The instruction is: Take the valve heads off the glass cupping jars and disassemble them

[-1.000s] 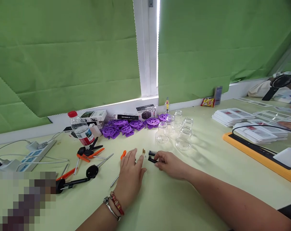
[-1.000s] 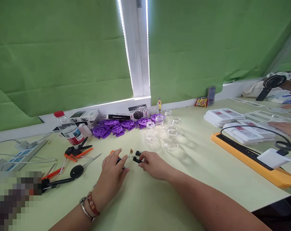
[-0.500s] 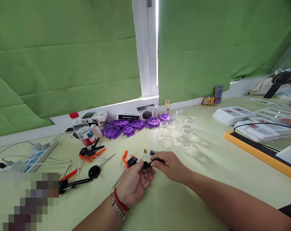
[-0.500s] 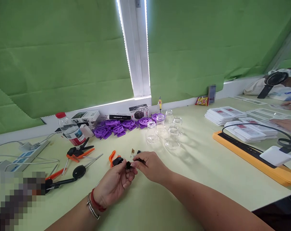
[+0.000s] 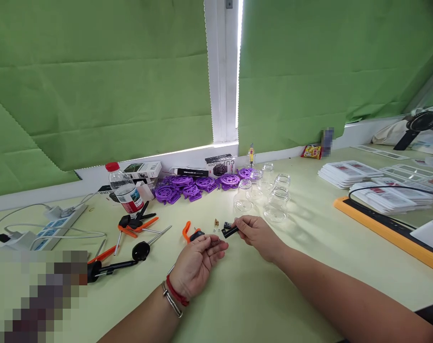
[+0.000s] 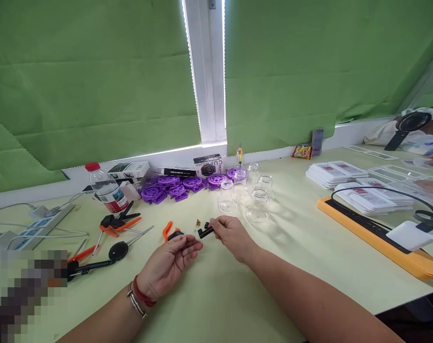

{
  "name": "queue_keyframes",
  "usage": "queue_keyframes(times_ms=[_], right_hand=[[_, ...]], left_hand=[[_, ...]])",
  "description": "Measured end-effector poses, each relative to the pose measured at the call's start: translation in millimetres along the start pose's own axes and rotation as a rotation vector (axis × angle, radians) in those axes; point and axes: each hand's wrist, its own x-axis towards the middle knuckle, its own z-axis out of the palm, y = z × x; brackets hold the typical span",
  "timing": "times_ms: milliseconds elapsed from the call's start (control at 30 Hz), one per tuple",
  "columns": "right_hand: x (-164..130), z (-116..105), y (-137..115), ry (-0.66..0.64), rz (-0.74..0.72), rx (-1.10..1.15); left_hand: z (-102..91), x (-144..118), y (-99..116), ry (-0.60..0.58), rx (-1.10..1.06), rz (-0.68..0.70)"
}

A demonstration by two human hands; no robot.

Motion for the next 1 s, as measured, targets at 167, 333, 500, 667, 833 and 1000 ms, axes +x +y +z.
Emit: queue_keyframes(times_ms=[167, 333, 500, 667, 833, 1000], right_hand=[[0, -6, 9, -0.002, -0.068, -0.363], [-3, -3, 13, -0.015, -0.255, -0.964], [-7, 1, 6, 0.028, -0.387, -0.974], [-17, 13, -2, -0.079, -0.649, -0.754], [-20, 24, 1, -0.175, -0.653, -0.792], [-4, 13, -6, -0.225, -0.494, -0.722]], left_hand=[[-2.3, 0, 5, 0.043, -0.071, 0.019], [-4.8, -1, 7, 0.025, -0.076, 0.053], [-5.9, 0, 6, 0.003, -0.018, 0.048], [-2.1, -2, 0, -0.165, 0.017, 0.035], [0.9, -3, -9, -0.216, -0.019, -0.017], [2.8, -3, -9, -0.260, -0.049, -0.068]])
